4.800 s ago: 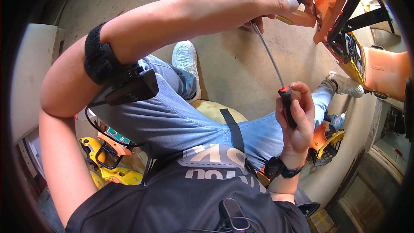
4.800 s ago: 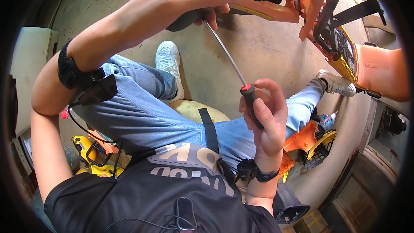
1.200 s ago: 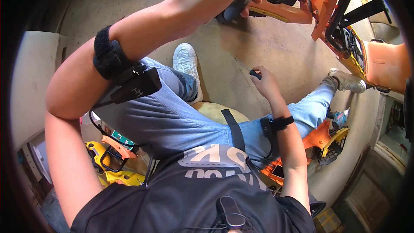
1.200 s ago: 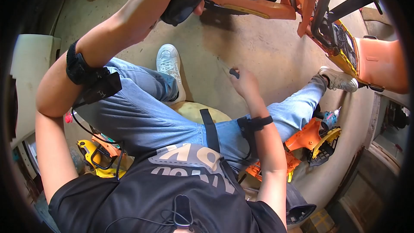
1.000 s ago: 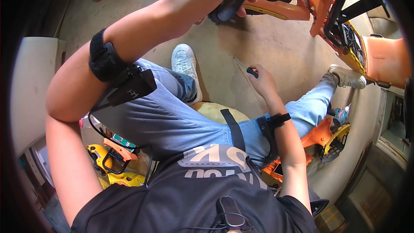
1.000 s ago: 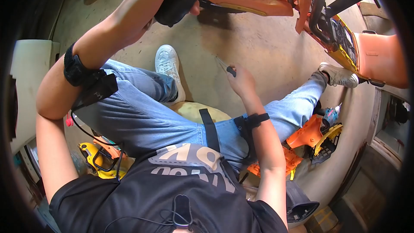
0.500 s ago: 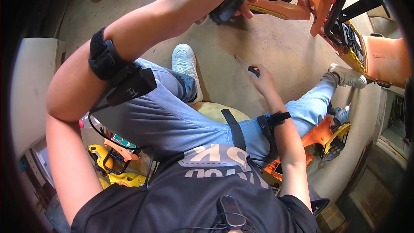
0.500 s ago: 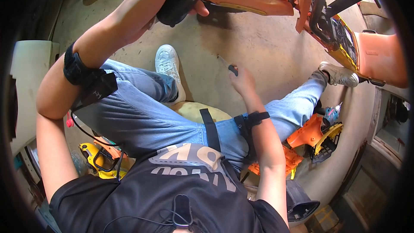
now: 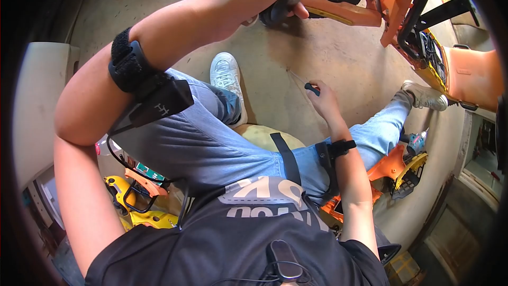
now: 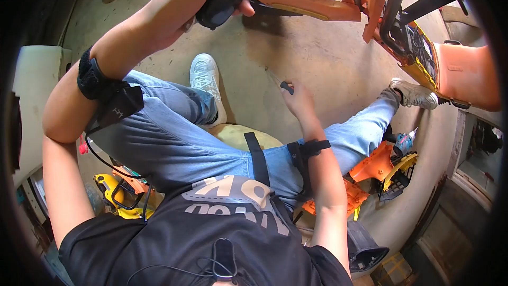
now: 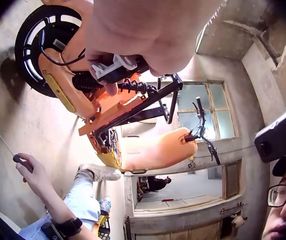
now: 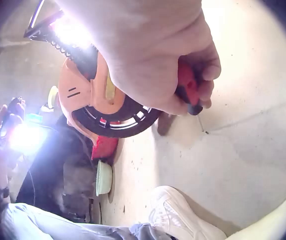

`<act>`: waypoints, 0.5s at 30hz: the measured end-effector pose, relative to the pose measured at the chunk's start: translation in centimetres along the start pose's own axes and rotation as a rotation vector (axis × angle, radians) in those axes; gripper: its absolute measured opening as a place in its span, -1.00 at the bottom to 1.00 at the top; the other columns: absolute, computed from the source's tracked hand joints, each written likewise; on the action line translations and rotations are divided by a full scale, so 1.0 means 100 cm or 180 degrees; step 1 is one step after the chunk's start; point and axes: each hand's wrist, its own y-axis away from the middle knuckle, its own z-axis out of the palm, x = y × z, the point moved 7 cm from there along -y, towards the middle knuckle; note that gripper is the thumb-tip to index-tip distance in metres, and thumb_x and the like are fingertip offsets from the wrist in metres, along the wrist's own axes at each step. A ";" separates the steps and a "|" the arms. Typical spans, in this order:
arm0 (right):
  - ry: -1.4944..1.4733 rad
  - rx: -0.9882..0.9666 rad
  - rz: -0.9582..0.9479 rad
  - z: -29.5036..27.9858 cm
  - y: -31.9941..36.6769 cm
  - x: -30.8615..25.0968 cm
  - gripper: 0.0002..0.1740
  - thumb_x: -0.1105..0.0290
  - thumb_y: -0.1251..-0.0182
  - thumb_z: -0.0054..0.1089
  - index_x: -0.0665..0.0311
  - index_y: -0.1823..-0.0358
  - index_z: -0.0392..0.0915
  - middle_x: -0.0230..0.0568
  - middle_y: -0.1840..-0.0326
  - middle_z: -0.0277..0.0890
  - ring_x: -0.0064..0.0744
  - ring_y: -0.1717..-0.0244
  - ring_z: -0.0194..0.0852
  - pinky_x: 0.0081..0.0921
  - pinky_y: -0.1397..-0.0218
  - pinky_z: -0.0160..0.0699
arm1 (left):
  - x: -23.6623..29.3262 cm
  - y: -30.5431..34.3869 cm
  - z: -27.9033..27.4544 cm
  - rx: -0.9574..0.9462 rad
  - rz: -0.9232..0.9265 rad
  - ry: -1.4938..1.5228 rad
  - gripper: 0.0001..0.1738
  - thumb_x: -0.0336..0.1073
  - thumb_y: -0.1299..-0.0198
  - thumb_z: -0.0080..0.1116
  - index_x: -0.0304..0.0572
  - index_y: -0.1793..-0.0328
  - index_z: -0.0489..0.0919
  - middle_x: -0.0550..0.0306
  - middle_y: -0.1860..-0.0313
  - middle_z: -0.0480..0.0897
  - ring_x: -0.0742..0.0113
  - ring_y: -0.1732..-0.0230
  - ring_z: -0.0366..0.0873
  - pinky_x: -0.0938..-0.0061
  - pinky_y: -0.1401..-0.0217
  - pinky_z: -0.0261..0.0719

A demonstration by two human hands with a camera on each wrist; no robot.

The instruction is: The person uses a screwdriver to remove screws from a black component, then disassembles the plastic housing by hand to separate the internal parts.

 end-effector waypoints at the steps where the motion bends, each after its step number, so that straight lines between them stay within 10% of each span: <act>1: 0.0040 0.0023 -0.0036 0.002 -0.001 0.001 -0.55 0.21 -0.30 0.31 0.21 -0.18 0.65 0.01 -0.03 0.74 -0.06 -0.04 0.74 -0.24 -0.13 0.64 | 0.004 0.004 0.001 0.0004 -0.0003 -0.0002 -0.53 0.04 -0.53 0.02 -0.28 -0.16 0.48 0.09 0.17 0.57 0.38 0.19 0.63 0.49 0.13 0.60; 15: 0.0107 0.0053 0.0017 0.005 -0.002 0.006 -0.54 0.14 -0.30 0.27 0.12 -0.19 0.66 -0.01 -0.06 0.74 0.02 -0.09 0.71 -0.17 -0.16 0.63 | -0.008 -0.002 -0.002 -0.0026 -0.0202 -0.0079 -0.47 0.12 -0.53 0.02 -0.26 -0.18 0.49 0.09 0.11 0.58 0.40 0.16 0.63 0.52 0.14 0.57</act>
